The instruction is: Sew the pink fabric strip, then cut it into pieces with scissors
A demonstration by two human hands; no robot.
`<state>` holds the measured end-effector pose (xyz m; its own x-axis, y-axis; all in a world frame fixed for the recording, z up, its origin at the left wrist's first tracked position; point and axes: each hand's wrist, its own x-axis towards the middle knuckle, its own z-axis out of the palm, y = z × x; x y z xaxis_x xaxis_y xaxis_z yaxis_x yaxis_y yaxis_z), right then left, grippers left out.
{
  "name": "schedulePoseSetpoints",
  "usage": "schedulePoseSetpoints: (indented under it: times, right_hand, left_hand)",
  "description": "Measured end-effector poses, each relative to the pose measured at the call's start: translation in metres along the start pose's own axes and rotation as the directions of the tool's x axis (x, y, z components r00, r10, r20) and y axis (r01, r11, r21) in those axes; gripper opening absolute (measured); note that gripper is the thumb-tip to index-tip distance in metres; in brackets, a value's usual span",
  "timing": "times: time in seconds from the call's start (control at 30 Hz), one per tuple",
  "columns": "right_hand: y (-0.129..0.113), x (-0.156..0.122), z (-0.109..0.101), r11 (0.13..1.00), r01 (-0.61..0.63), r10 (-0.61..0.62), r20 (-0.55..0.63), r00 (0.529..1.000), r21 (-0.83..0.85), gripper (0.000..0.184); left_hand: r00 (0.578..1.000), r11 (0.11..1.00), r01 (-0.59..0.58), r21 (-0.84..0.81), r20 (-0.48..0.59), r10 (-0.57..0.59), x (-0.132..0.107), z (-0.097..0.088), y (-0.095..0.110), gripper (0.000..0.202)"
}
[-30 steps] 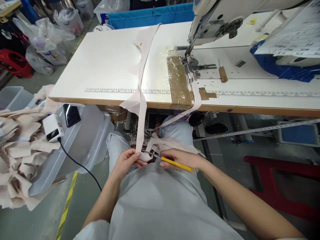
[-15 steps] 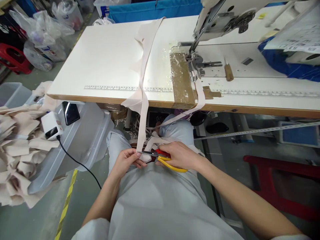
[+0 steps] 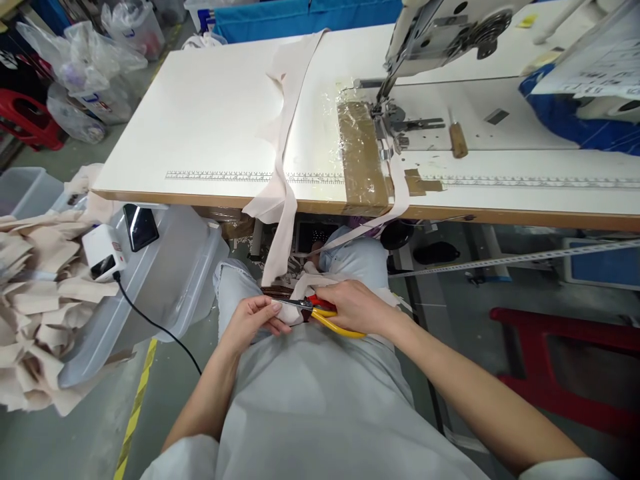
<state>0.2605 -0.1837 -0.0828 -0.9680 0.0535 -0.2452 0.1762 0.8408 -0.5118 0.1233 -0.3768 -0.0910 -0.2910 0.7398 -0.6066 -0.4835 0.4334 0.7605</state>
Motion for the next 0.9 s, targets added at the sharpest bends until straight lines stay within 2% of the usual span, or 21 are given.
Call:
schedulePoseSetpoints:
  times: [0.07, 0.1, 0.13, 0.17, 0.2, 0.27, 0.3, 0.37, 0.4, 0.43, 0.5, 0.57, 0.6, 0.77, 0.83, 0.9]
  right_hand:
    - [0.003, -0.007, 0.004, 0.998, -0.028, 0.029, -0.022, 0.999, 0.052, 0.038]
    - [0.005, -0.011, 0.007, 0.996, -0.044, 0.047, -0.029, 0.998, 0.082, 0.039]
    - [0.005, -0.016, 0.009, 0.991, -0.061, 0.066, -0.036, 0.997, 0.115, 0.04]
    - [0.005, -0.021, 0.012, 0.986, -0.077, 0.084, -0.043, 0.996, 0.149, 0.04]
    - [0.005, -0.026, 0.015, 0.979, -0.089, 0.1, -0.055, 0.993, 0.182, 0.04]
    - [0.003, -0.034, 0.021, 0.964, -0.1, 0.125, -0.086, 0.988, 0.247, 0.039]
    - [0.001, -0.037, 0.023, 0.956, -0.103, 0.136, -0.103, 0.985, 0.276, 0.038]
    - [-0.001, -0.041, 0.025, 0.943, -0.108, 0.155, -0.129, 0.979, 0.315, 0.036]
    - [-0.002, -0.043, 0.026, 0.938, -0.114, 0.167, -0.136, 0.977, 0.327, 0.036]
    - [-0.001, -0.045, 0.026, 0.933, -0.123, 0.179, -0.139, 0.974, 0.338, 0.035]
    - [0.001, -0.048, 0.027, 0.921, -0.143, 0.204, -0.138, 0.969, 0.362, 0.036]
    - [0.006, -0.051, 0.028, 0.904, -0.158, 0.227, -0.135, 0.964, 0.397, 0.039]
    - [0.008, -0.053, 0.03, 0.895, -0.162, 0.237, -0.134, 0.962, 0.417, 0.04]
    - [0.013, -0.054, 0.037, 0.847, -0.181, 0.275, -0.122, 0.954, 0.499, 0.045]
    - [0.011, -0.051, 0.038, 0.841, -0.186, 0.277, -0.108, 0.955, 0.508, 0.044]
    - [0.008, -0.047, 0.036, 0.846, -0.185, 0.271, -0.105, 0.957, 0.5, 0.041]
  left_hand:
    - [0.999, 0.991, -0.032, 0.13, -0.039, 0.037, 0.005, -0.006, 0.0, 0.042]
    - [0.99, 0.971, -0.08, 0.225, -0.092, 0.104, 0.009, -0.009, 0.002, 0.043]
    - [0.965, 0.932, -0.144, 0.333, -0.162, 0.207, 0.015, -0.013, 0.004, 0.045]
    - [0.913, 0.873, -0.21, 0.44, -0.231, 0.336, 0.024, -0.018, 0.007, 0.046]
    - [0.838, 0.8, -0.268, 0.536, -0.28, 0.468, 0.034, -0.021, 0.011, 0.047]
    - [0.684, 0.662, -0.356, 0.66, -0.299, 0.665, 0.059, -0.027, 0.021, 0.049]
    - [0.628, 0.616, -0.389, 0.686, -0.292, 0.721, 0.073, -0.029, 0.027, 0.05]
    - [0.561, 0.576, -0.436, 0.692, -0.292, 0.775, 0.099, -0.029, 0.037, 0.051]
    - [0.558, 0.589, -0.455, 0.668, -0.301, 0.773, 0.11, -0.029, 0.041, 0.047]
    - [0.577, 0.617, -0.475, 0.627, -0.308, 0.756, 0.118, -0.028, 0.043, 0.04]
    - [0.65, 0.687, -0.501, 0.527, -0.296, 0.7, 0.125, -0.027, 0.04, 0.025]
    - [0.713, 0.744, -0.495, 0.449, -0.28, 0.643, 0.121, -0.029, 0.028, 0.025]
    - [0.728, 0.766, -0.482, 0.425, -0.292, 0.621, 0.116, -0.031, 0.02, 0.028]
    - [0.752, 0.856, -0.41, 0.315, -0.414, 0.513, 0.087, -0.049, -0.024, 0.037]
    - [0.736, 0.863, -0.404, 0.302, -0.453, 0.503, 0.083, -0.054, -0.027, 0.036]
    - [0.702, 0.841, -0.424, 0.335, -0.465, 0.54, 0.086, -0.055, -0.018, 0.041]
